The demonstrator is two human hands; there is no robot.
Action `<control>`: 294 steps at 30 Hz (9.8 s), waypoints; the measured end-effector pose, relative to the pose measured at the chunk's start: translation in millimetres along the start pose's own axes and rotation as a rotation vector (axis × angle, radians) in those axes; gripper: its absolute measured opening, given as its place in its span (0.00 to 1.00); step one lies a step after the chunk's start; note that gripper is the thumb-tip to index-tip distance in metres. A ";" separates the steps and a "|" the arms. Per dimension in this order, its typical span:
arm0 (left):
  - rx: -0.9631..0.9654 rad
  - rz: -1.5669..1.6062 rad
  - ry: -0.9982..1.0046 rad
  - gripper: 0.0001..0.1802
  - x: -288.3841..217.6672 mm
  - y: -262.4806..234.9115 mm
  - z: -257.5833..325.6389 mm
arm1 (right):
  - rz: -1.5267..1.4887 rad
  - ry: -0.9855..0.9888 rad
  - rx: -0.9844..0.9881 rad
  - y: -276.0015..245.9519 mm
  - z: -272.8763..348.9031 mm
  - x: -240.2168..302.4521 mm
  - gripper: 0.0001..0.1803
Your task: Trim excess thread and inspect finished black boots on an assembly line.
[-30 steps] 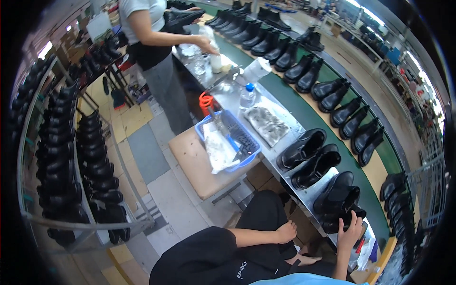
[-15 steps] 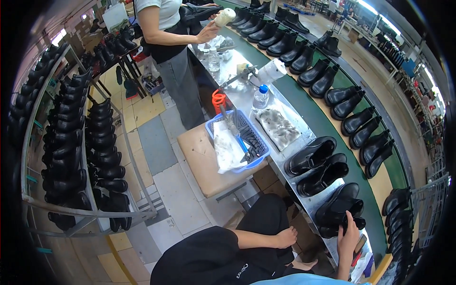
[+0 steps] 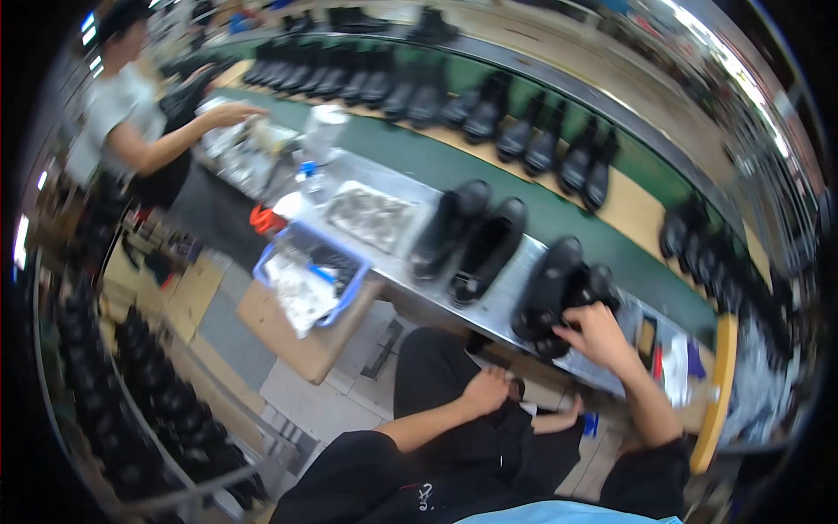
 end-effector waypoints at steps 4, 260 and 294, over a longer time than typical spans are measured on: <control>0.126 0.052 -0.037 0.16 8.4 -1.2 -4.2 | -0.219 0.081 -0.250 -47.2 10.9 -24.1 0.21; 0.071 1.215 -0.137 0.20 -42.1 -157.3 -128.2 | -0.711 0.637 -1.217 165.7 158.6 -245.8 0.12; -0.358 1.049 -0.136 0.21 -44.9 -133.5 -39.6 | -0.658 0.651 -1.147 153.7 154.4 -235.3 0.12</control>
Point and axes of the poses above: each hand's wrist, its own z-axis away from the middle knuckle, its own y-axis out of the palm, x = y × z, the point moved 7 cm from there along -z, towards the middle knuckle, and after that the axes turned 10 degrees about x, right-handed, at the moved point
